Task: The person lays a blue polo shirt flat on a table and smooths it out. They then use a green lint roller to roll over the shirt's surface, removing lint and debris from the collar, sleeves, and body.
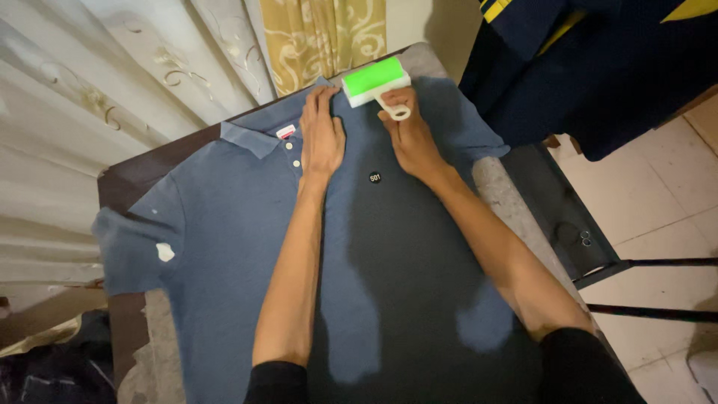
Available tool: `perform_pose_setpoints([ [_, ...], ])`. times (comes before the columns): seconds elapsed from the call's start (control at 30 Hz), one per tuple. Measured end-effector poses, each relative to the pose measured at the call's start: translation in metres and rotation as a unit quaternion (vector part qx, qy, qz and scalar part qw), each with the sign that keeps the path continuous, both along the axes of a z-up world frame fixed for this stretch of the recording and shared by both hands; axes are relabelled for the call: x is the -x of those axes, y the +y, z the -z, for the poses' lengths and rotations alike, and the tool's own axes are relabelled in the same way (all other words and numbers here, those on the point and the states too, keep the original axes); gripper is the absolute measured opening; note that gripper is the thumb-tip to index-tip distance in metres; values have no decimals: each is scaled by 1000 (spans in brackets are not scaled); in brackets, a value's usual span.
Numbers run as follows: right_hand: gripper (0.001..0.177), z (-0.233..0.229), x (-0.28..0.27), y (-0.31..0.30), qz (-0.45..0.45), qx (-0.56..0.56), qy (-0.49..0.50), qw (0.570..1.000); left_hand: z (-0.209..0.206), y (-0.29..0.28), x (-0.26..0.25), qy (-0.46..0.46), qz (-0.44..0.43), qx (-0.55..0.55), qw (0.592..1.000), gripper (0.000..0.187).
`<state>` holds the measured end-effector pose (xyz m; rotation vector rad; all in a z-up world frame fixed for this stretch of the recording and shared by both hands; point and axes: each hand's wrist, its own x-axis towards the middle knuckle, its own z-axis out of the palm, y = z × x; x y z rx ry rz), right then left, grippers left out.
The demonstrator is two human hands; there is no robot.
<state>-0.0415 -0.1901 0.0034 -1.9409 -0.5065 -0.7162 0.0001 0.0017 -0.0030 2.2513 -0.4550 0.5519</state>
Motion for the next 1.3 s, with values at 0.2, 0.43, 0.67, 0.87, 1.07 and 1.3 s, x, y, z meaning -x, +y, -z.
perform_pose_setpoints([
  [0.2, 20, 2, 22, -8, 92, 15, 81, 992, 12, -5, -7, 21, -54, -131, 990, 48],
  [0.43, 24, 0, 16, 0, 52, 39, -23, 998, 19, -10, -9, 11, -79, -182, 980, 50],
  [0.67, 20, 2, 17, -8, 124, 51, -24, 991, 13, -12, -6, 30, -80, -173, 981, 49],
  [0.87, 28, -6, 18, -1, 93, 55, -30, 994, 6, -10, -1, 32, -76, -154, 985, 46],
  [1.07, 29, -3, 20, -3, 105, 24, 38, 993, 7, -10, -2, 25, -72, -147, 986, 44],
  [1.3, 25, -2, 15, -4, 115, 55, 11, 992, 7, -10, -5, 13, -78, -152, 985, 43],
])
